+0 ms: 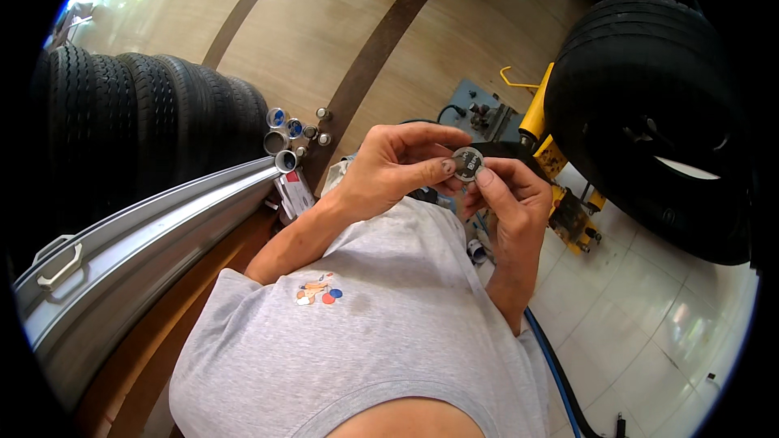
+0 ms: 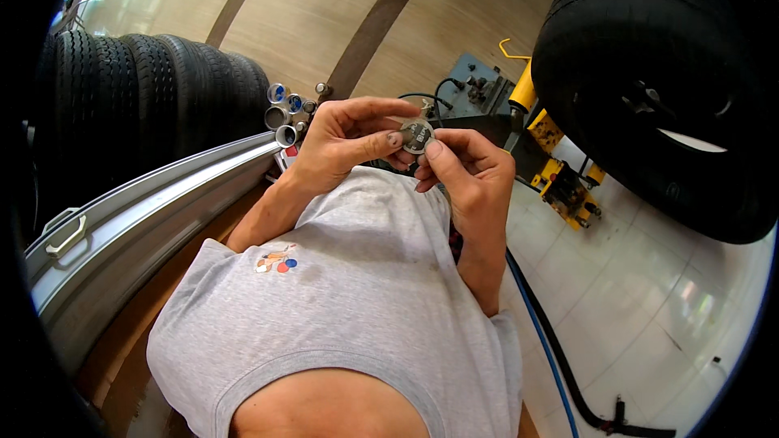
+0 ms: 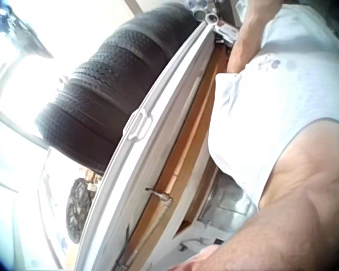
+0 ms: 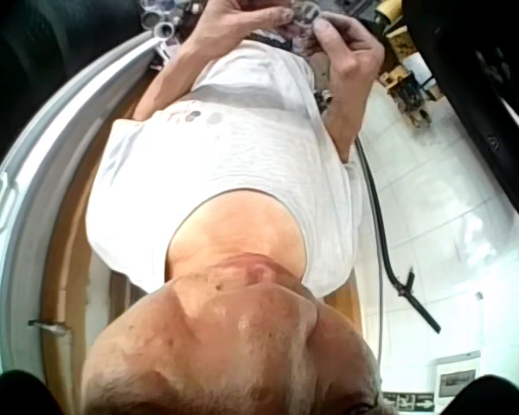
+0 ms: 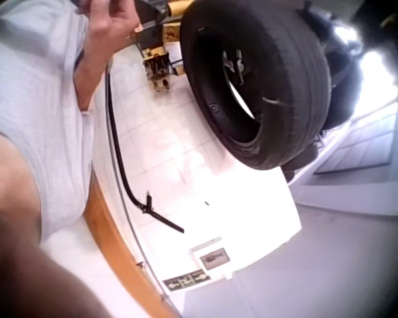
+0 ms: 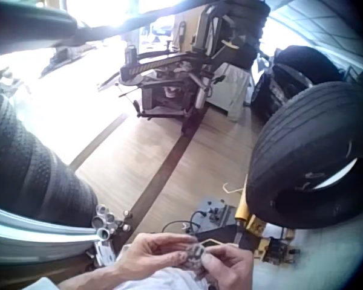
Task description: The person repairs a tire using a liquid sealant and small patch components. The person applies the sealant to the interior of the tire with a brush, then handles and prepares several small blue and gray components by hand before applying one to the tire surface.
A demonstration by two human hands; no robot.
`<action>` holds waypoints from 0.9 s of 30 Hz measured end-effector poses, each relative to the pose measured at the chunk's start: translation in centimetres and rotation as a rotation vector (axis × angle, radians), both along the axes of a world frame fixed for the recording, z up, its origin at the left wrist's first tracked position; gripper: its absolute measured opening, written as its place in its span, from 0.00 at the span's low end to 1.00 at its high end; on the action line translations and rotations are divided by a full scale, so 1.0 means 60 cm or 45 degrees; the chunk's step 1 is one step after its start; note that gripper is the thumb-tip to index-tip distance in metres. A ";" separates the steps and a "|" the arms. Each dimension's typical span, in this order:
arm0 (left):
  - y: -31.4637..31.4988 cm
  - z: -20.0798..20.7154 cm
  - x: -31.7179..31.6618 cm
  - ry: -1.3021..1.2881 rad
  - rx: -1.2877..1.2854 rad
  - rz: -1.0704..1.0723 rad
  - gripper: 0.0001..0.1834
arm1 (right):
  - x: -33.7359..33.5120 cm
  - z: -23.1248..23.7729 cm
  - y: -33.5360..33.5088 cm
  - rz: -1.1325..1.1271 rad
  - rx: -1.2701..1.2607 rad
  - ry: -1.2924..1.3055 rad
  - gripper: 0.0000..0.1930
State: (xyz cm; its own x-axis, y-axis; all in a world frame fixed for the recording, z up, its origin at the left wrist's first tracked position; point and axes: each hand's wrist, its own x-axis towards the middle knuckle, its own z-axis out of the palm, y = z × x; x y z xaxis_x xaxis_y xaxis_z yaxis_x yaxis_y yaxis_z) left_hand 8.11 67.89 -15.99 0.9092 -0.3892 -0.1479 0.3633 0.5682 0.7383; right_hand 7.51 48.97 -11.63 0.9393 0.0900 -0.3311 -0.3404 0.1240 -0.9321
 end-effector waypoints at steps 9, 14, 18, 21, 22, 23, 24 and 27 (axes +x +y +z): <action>-0.002 0.021 0.006 -0.918 1.024 0.243 0.14 | -0.008 -0.004 0.002 -0.139 -0.083 -0.033 0.07; 0.006 0.031 0.014 -1.022 1.131 0.152 0.12 | -0.009 -0.003 -0.004 -0.078 -0.218 -0.170 0.05; 0.005 0.034 0.019 -0.986 1.049 0.122 0.12 | -0.005 -0.002 -0.008 -0.026 -0.233 -0.260 0.04; 0.000 0.033 0.026 -1.079 1.064 0.132 0.12 | 0.007 0.000 -0.017 0.083 -0.328 -0.339 0.03; -0.001 0.034 0.027 -1.070 1.066 0.131 0.12 | 0.009 0.002 -0.020 0.093 -0.328 -0.323 0.03; 0.000 0.034 0.029 -1.071 1.059 0.114 0.11 | 0.011 0.005 -0.024 0.132 -0.402 -0.351 0.03; 0.000 0.035 0.031 -1.074 1.053 0.100 0.11 | 0.015 0.006 -0.026 0.173 -0.473 -0.381 0.03; -0.003 0.038 0.032 -1.102 1.061 0.097 0.10 | 0.024 0.005 -0.026 0.221 -0.560 -0.564 0.04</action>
